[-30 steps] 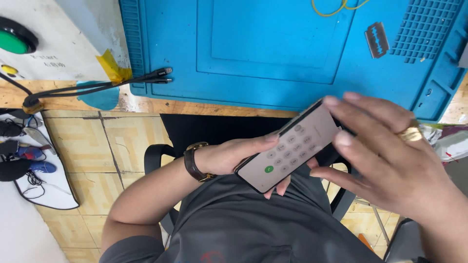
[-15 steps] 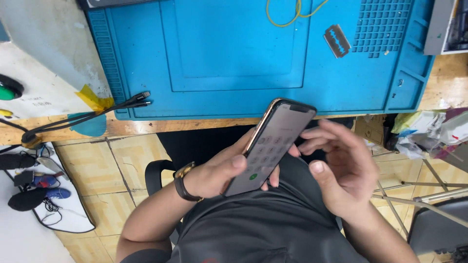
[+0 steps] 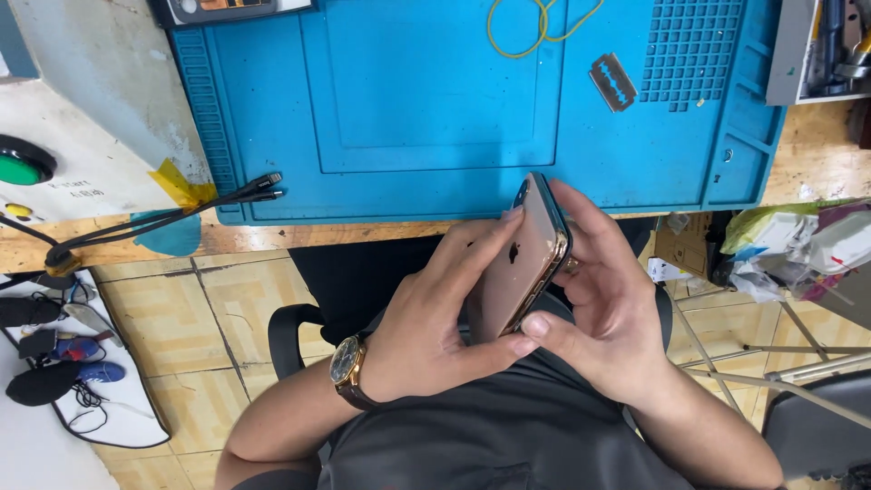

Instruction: Technician disassembling a smartphone by prying the casing open and removing internal screws with a precision screwdriver.

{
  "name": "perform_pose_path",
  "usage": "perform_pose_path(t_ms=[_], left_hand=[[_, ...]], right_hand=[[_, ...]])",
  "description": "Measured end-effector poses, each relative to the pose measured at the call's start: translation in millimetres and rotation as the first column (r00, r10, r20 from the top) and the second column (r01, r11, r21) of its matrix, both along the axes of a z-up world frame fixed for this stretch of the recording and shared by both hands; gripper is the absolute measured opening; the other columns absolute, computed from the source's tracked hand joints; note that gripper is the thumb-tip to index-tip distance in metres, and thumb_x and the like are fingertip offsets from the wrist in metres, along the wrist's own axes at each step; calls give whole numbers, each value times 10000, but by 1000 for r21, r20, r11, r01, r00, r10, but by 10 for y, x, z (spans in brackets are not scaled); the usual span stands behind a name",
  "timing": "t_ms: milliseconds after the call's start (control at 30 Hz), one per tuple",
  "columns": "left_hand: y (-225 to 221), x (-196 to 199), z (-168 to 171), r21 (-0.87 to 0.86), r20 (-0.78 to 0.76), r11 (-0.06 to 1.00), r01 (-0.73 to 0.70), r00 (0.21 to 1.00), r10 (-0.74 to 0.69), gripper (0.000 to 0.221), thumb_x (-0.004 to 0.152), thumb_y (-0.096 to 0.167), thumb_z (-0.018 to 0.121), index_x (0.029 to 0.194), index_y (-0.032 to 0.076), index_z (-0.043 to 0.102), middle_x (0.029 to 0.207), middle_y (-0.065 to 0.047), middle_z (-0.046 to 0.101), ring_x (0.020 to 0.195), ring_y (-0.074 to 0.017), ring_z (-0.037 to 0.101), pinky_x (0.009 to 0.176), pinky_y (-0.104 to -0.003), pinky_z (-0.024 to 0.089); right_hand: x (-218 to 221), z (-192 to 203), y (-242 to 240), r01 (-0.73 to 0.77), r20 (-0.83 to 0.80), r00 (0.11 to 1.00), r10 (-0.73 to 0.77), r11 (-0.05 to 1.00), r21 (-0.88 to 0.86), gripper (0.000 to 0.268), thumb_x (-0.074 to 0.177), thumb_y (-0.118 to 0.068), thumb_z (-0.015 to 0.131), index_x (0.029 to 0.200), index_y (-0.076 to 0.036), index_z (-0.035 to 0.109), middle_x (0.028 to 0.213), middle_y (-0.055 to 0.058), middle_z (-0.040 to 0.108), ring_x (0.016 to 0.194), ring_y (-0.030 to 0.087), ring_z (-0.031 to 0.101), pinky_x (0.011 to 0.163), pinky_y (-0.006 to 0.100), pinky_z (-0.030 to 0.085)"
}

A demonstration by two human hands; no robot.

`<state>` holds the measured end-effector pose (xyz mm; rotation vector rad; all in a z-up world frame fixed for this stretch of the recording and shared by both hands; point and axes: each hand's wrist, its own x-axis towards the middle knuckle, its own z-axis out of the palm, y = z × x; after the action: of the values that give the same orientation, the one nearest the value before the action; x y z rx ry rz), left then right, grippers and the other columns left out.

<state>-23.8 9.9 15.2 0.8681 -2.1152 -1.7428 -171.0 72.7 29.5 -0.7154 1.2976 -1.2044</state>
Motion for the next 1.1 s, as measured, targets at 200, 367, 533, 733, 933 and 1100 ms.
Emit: perform_pose_path(t_ms=[200,367,533,733,933,1100], left_hand=[[-33,24,11,44,1,999,14,1000,-14,691,763,473,450,1305,156,163,1266,-93,363,1034,-207,513,416,-254,418],[-50,19,6,59,-33,998,-2,999,4,682,780,505,402,1306,143,162,1274,-106,363,1084,-222,495,479,-257,456],[-61,30,11,203,-137,979,-35,989,64,675,798,462,424,1308,106,160,1268,-117,346,864,-165,574,610,-234,523],[-57,38,15,322,-235,945,-55,962,136,675,862,531,284,1325,84,83,1339,-138,266,994,-217,531,760,-295,503],[-28,28,-5,331,-333,939,-93,920,208,623,925,474,194,1334,30,39,1428,-127,68,1373,-274,97,1162,-416,136],[-36,11,-24,315,-337,941,-125,912,234,626,922,454,201,1328,15,16,1421,-134,84,1365,-271,114,1161,-407,140]], right_hand=[[14,32,-61,-54,-65,996,54,998,-7,757,692,-222,577,1287,14,173,1298,159,330,1166,229,396,901,316,429],[42,81,-95,-54,-109,993,52,998,-13,735,724,-276,525,1281,35,161,1275,181,342,1154,246,411,908,317,427],[3,-66,9,-44,-64,997,36,990,-136,504,823,-271,466,1179,63,340,1068,123,479,993,191,489,872,299,404],[-8,-136,42,35,-33,999,-40,990,-140,515,835,-306,437,1165,86,387,1151,167,474,1086,245,478,918,324,392],[-30,-155,49,104,-99,989,-111,992,-78,526,835,-336,395,1139,93,410,1154,192,473,1098,266,478,911,322,403],[-29,-17,-96,4,-265,964,-19,998,-55,547,827,-314,361,1196,90,347,1224,179,410,1176,255,403,975,324,352]])
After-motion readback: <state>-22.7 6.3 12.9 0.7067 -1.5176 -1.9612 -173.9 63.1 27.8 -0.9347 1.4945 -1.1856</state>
